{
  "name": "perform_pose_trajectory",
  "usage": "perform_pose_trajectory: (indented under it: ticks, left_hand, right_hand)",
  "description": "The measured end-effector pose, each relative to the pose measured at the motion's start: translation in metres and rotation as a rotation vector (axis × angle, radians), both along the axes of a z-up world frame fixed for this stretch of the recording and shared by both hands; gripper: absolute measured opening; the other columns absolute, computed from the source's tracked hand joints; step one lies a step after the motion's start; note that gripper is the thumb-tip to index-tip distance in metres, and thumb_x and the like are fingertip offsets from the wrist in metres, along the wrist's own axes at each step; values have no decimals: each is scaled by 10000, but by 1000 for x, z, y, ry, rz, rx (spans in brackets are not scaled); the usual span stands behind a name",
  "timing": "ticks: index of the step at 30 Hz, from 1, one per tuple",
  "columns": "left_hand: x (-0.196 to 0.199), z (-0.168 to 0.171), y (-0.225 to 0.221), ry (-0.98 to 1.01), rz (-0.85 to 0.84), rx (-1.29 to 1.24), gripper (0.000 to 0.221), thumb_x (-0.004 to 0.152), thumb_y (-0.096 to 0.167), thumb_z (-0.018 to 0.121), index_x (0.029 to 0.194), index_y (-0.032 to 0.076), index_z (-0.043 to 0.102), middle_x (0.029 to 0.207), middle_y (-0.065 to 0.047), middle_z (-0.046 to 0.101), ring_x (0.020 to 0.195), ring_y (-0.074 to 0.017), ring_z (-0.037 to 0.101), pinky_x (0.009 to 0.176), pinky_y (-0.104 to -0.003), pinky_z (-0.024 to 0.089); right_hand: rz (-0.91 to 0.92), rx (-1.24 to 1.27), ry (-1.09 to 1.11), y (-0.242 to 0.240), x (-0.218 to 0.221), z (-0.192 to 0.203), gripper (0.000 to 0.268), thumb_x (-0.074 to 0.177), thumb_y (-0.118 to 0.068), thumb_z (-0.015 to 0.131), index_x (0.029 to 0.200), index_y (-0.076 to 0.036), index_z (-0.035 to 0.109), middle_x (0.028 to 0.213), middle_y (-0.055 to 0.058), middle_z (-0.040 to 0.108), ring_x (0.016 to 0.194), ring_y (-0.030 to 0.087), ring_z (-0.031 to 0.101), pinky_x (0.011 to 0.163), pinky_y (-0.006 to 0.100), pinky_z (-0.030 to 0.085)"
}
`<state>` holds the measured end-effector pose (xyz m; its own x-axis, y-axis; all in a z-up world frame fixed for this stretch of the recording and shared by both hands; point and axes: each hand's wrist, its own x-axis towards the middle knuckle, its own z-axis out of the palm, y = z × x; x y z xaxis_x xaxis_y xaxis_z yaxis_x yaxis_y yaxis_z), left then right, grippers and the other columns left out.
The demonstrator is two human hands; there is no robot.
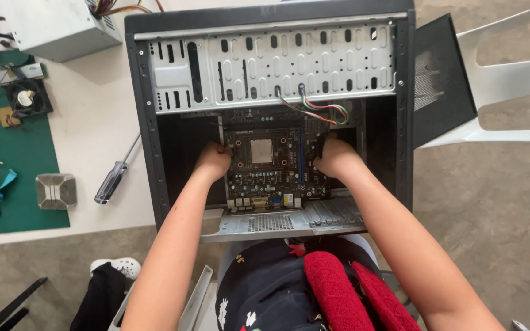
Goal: Installing a motherboard and a power supply unit into a computer chassis.
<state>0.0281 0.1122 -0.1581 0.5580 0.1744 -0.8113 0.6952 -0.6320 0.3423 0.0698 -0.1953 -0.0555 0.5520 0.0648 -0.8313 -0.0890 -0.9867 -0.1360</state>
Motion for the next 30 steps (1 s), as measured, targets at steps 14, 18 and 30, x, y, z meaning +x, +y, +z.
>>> perform_pose_trajectory:
  ticks: [14,18,30]
  left_hand:
    - [14,85,-9,26,-164,51,550,1105,455,492,1389,8,639,1353,-233,682,1312,-382,644,1024,-524,568]
    - [21,99,-9,95,-158,25,545,1095,465,465,1423,51,600,1454,-200,636,1404,-356,573,1090,-543,523]
    - [19,91,-17,74,-91,72,492,1041,447,450,1314,78,628,1291,-189,714,1278,-344,667,1012,-532,548]
  right_hand:
    - [-20,12,3,-4,-2,-10,766,980,-286,576,1534,200,366,1263,344,698,1191,394,720,906,462,654]
    - [1,29,-8,-10,-4,-28,758,1004,-277,585,1537,208,351,1269,359,687,1194,411,716,914,469,651]
    - [33,5,33,-9,0,-29,782,1018,-281,594,1558,206,305,1310,359,673,1242,413,692,975,478,629]
